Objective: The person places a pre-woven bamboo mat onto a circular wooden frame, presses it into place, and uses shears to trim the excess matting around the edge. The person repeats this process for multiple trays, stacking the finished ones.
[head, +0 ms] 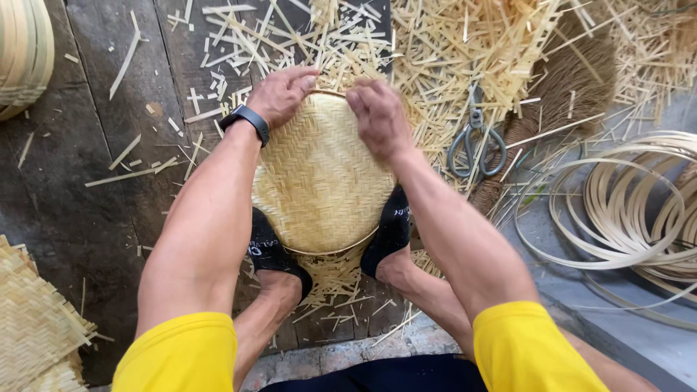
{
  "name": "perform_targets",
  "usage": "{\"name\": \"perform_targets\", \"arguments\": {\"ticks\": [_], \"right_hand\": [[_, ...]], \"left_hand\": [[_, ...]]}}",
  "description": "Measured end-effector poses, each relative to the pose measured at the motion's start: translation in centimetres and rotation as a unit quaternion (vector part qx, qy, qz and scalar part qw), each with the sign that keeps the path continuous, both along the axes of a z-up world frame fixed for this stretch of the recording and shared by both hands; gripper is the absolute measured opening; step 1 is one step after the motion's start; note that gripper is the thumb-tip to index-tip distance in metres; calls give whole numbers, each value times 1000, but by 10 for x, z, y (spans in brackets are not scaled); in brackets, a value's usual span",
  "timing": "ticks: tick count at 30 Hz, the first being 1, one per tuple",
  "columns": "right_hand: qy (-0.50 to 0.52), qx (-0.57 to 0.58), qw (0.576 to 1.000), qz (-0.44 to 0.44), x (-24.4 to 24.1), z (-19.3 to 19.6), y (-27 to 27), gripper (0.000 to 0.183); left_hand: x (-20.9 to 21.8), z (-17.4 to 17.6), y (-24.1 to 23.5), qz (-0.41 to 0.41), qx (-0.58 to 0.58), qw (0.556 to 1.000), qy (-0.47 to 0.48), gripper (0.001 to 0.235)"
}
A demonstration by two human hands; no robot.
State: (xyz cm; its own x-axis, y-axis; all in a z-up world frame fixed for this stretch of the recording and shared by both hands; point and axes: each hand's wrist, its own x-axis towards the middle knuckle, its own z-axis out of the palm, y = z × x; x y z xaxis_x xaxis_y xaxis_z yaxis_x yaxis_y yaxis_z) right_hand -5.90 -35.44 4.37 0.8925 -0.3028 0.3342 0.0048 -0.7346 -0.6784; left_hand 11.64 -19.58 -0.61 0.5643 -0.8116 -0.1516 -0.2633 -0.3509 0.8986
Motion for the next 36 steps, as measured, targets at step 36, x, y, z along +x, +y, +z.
{"name": "perform_targets", "arguments": {"ticks": [36], "right_hand": [[522, -47, 850, 61, 112, 3, 63, 73]], "left_hand": [[-61, -67, 120, 307, 244, 917, 67, 90]]}}
